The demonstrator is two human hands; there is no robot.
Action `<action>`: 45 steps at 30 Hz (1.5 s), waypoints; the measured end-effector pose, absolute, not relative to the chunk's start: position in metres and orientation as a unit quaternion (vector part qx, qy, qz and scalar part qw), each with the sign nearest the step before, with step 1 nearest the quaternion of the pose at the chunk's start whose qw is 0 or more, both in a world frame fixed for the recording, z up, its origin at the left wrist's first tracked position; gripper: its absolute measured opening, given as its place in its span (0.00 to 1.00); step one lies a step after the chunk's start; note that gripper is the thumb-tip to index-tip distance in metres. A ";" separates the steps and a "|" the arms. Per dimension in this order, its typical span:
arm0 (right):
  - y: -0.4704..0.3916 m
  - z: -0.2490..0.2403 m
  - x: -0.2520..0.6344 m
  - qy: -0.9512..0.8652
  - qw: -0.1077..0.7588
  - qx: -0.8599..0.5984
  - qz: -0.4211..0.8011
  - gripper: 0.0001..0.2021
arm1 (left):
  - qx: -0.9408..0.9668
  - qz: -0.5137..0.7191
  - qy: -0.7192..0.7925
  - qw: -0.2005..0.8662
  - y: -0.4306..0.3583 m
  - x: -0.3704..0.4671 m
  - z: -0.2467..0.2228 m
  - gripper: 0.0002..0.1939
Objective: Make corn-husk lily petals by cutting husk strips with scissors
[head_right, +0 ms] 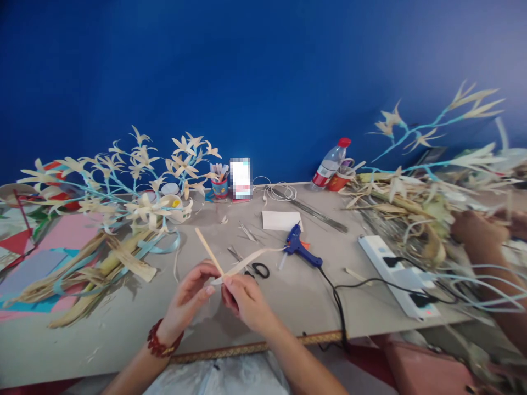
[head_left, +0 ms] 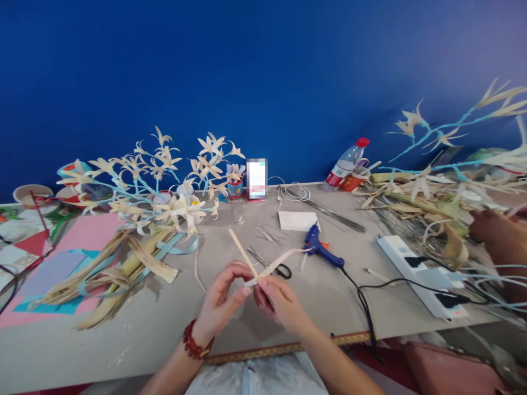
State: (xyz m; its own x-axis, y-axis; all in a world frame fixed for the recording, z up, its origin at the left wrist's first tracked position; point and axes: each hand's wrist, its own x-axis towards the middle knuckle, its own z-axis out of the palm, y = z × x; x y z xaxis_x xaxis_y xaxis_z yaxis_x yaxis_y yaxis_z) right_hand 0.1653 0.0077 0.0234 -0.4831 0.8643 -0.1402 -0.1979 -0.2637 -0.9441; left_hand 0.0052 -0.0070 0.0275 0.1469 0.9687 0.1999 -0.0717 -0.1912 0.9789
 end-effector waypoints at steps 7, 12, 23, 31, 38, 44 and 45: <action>0.007 0.020 0.161 -0.465 0.363 -0.324 0.739 0.24 | 0.570 0.522 0.426 0.470 -0.005 0.009 0.028 0.06; 0.005 0.022 0.160 -0.301 0.309 -0.227 0.873 0.22 | 0.528 0.567 0.396 0.493 -0.004 0.011 0.016 0.06; 0.008 0.025 0.164 -0.624 0.357 -0.359 0.596 0.27 | 0.536 0.569 0.417 0.463 -0.005 0.008 0.016 0.05; 0.006 0.023 0.153 -0.487 0.350 -0.310 0.738 0.27 | 0.570 0.559 0.411 0.440 -0.005 0.004 0.018 0.05; 0.005 0.034 0.164 -0.250 0.314 -0.181 0.898 0.25 | 0.520 0.602 0.352 0.492 -0.002 0.001 0.011 0.05; 0.008 0.032 0.183 -0.140 0.282 0.036 0.948 0.25 | 0.482 0.608 0.323 0.542 0.003 -0.001 0.004 0.05; 0.010 0.032 0.186 -0.125 0.289 0.089 0.945 0.25 | 0.468 0.610 0.324 0.551 0.004 -0.001 0.003 0.04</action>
